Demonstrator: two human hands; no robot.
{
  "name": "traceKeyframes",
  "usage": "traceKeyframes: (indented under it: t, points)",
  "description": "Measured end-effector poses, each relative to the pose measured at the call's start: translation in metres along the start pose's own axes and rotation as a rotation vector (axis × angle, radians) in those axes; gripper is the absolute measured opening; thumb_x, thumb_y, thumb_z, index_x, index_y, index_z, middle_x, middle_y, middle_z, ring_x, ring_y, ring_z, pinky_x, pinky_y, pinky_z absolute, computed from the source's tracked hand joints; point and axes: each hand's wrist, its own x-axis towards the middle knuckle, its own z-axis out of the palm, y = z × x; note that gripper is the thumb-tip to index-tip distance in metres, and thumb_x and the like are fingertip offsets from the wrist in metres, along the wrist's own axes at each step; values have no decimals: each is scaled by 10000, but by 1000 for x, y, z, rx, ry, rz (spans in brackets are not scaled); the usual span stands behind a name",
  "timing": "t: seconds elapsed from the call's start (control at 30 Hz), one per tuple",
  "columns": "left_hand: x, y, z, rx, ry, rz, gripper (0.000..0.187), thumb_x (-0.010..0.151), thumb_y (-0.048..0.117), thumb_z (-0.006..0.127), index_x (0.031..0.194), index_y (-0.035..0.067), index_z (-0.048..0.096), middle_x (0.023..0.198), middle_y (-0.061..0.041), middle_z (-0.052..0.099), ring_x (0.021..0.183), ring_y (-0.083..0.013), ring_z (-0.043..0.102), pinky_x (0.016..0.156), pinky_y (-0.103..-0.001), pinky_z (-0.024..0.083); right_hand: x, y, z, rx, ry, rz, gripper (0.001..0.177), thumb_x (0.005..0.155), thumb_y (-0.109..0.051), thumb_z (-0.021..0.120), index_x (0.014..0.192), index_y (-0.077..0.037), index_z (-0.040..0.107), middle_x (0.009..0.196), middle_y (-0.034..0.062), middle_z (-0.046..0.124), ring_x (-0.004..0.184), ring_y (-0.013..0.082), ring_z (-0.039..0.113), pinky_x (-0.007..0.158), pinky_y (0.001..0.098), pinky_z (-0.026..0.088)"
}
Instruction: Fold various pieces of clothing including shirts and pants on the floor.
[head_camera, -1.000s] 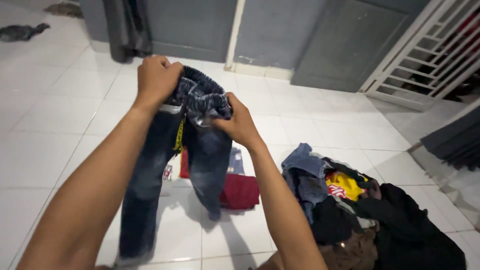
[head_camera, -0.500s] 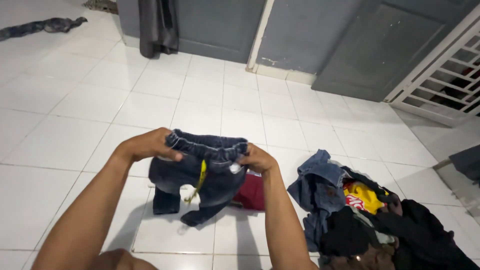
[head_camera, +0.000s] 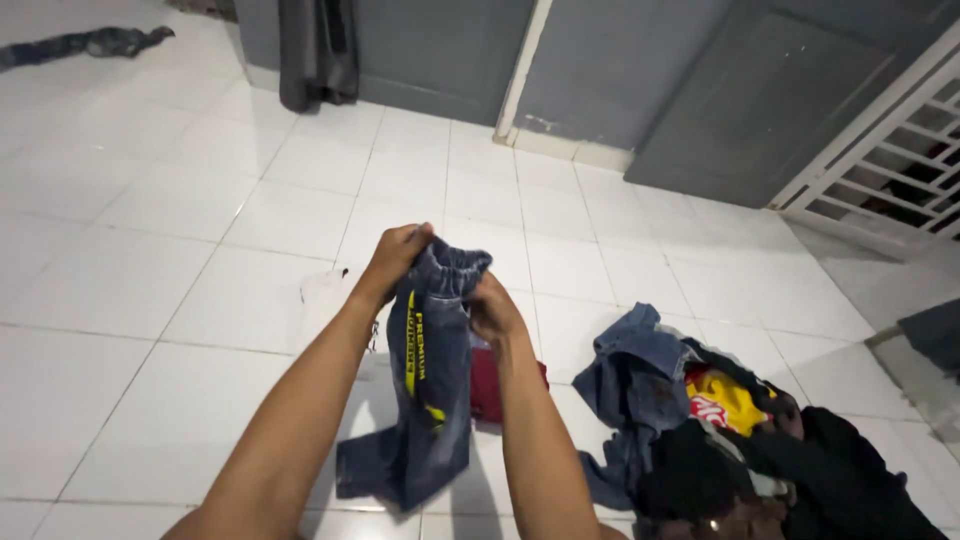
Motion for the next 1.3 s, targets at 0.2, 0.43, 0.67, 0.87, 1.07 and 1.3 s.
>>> traceKeyframes:
  t: [0.2, 0.43, 0.67, 0.87, 1.07, 1.3]
  points:
    - [-15, 10, -20, 457, 551, 38, 805, 967, 643, 731, 647, -48, 473, 618, -134, 437, 632, -153, 395, 561, -420, 347, -26, 26, -70, -80, -136, -37, 691, 599, -37, 607, 1279, 81, 621, 1130, 123, 744, 997, 237, 698, 916, 320, 562]
    - [-26, 18, -28, 571, 640, -78, 783, 924, 672, 639, 533, -3, 570, 518, -176, 551, 480, -271, 497, 561, -450, 392, -35, -32, 23, -185, -144, -15, 842, 574, -162, 887, 1353, -106, 574, 1178, 29, 718, 1060, 163, 668, 924, 349, 546]
    - [-44, -14, -23, 66, 329, -134, 528, 956, 504, 724, 831, -5, 659, 720, -35, 573, 656, -119, 488, 598, -325, 417, -27, 10, -65, -622, -26, 20, 590, 729, -95, 857, 1260, 79, 666, 1049, 116, 716, 920, 196, 674, 825, 346, 565]
    - [-57, 62, -18, 0, -306, -206, 398, 846, 379, 751, 1107, 81, 709, 919, 12, 738, 867, -86, 674, 800, -256, 560, -47, -4, -81, -191, -102, 103, 527, 699, 51, 749, 1219, 51, 664, 1039, 103, 724, 909, 208, 693, 815, 360, 568]
    - [-38, 28, 17, 87, -171, -48, 346, 900, 328, 766, 1101, 53, 703, 913, -31, 661, 845, -125, 593, 739, -289, 497, -30, -27, -22, -131, -281, 152, 557, 638, 88, 730, 1190, 48, 671, 1075, 117, 749, 970, 204, 727, 872, 349, 592]
    - [-15, -50, 3, -132, 77, -80, 595, 1089, 499, 671, 1073, -93, 728, 997, -111, 650, 890, -161, 561, 762, -314, 491, -14, -44, 24, -460, -90, -70, 235, 746, 71, 707, 968, 16, 653, 861, 23, 664, 769, 128, 627, 698, 297, 536]
